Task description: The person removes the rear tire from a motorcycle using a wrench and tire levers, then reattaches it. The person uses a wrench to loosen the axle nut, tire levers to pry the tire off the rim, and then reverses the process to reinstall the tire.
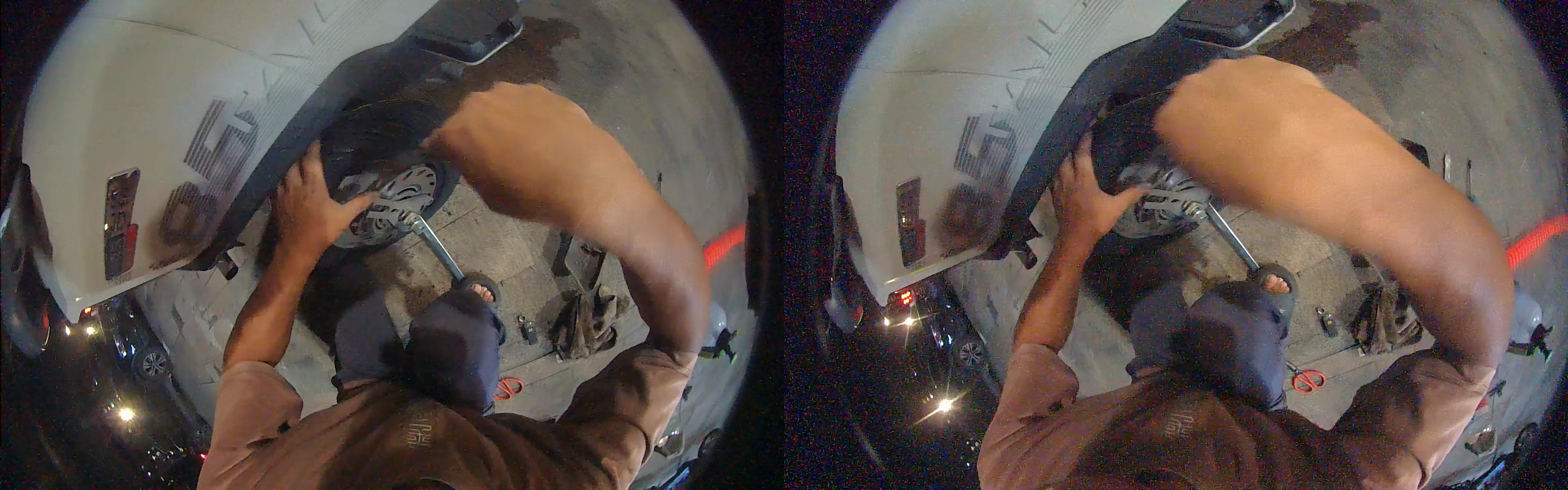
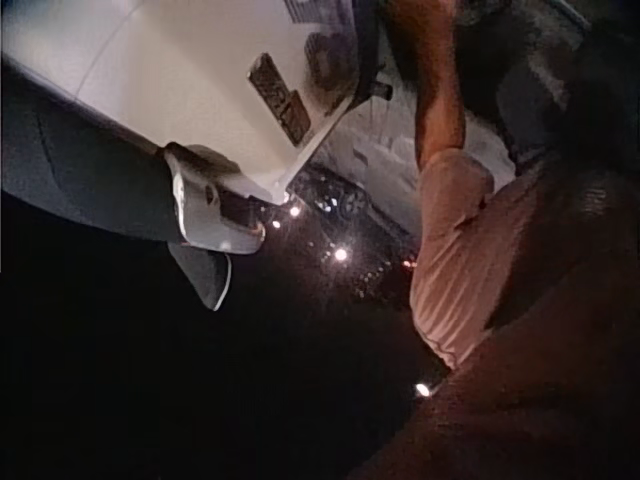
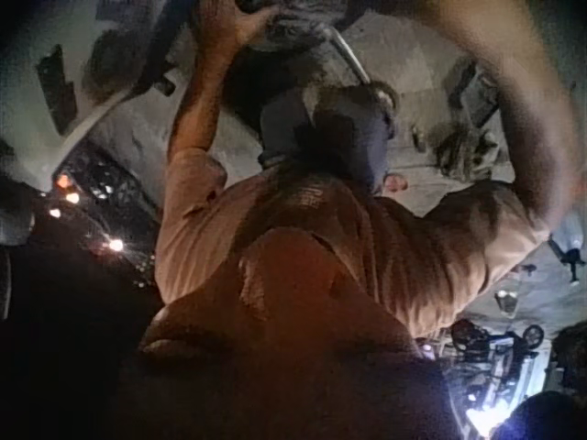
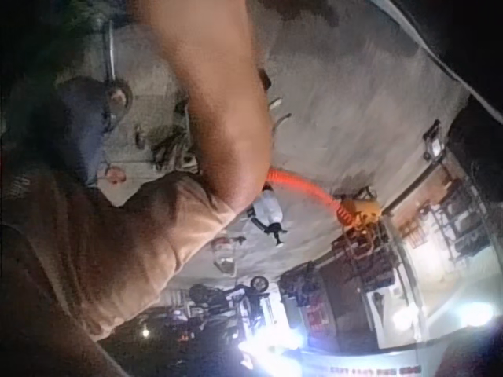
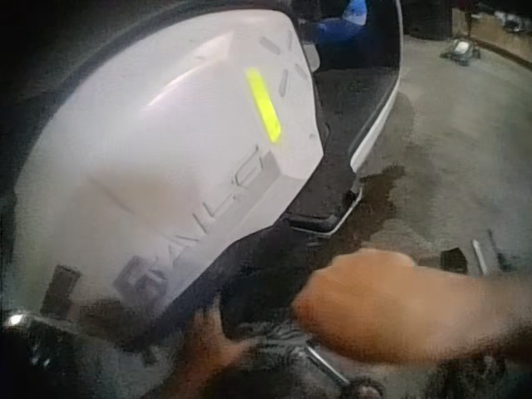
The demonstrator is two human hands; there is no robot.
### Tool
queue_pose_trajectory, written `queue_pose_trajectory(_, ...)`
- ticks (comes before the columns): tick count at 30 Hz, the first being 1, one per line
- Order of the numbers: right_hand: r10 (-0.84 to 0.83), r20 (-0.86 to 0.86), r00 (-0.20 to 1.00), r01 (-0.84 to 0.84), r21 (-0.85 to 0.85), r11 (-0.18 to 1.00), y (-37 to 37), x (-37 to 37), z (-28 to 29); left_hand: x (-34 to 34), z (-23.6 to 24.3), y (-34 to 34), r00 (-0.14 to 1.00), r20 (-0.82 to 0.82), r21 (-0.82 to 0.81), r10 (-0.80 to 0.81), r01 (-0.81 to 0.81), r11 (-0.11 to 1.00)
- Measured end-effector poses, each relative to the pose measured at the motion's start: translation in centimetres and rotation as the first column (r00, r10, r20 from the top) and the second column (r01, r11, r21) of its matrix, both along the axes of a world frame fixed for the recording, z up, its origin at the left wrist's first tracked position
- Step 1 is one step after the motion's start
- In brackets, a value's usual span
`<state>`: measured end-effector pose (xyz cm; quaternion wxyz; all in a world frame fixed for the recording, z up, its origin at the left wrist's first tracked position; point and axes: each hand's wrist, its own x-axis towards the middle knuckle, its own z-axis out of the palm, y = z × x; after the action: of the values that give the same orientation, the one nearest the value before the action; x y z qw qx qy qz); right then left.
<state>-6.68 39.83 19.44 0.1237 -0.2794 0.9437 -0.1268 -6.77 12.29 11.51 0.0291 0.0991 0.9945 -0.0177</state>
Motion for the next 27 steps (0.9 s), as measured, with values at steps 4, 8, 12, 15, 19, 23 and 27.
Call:
queue_pose_trajectory(4,0.052,0.103,0.993,-0.043,-0.092,0.995,-3.6,0.2,4.8,-1.6,-0.8,1.4,0.988,0.039,-0.029,-0.151,0.152,0.988)
queue_pose_trajectory(8,0.106,-0.11,0.988,-0.122,-0.151,0.981,-5.9,0.6,6.4,-3.0,-1.5,0.9,0.974,0.016,-0.037,-0.225,0.225,0.974)
queue_pose_trajectory(12,-0.315,-0.546,0.777,-0.031,-0.532,0.846,0.5,4.8,2.3,-3.0,-1.3,0.9,0.944,-0.118,-0.089,-0.307,0.298,0.95)
queue_pose_trajectory(15,-0.909,-0.094,0.405,0.193,-0.963,0.186,11.7,9.9,-11.3,-2.6,-0.7,1.1,0.881,-0.201,-0.076,-0.429,0.422,0.903)
queue_pose_trajectory(19,-0.976,-0.009,-0.219,0.938,-0.278,-0.208,21.5,20.4,-30.6,-2.6,0.1,1.2,0.915,-0.096,-0.004,-0.393,0.394,0.919)
queue_pose_trajectory(23,-0.959,-0.074,-0.275,0.955,0.098,-0.281,26.2,29.1,-40.3,-2.7,0.2,1.4,0.933,-0.054,-0.003,-0.355,0.356,0.935)
queue_pose_trajectory(27,-0.963,0.018,-0.27,0.916,0.311,-0.252,28.0,29.8,-41.1,-2.8,0.4,1.4,0.912,-0.063,-0.009,-0.405,0.406,0.914)
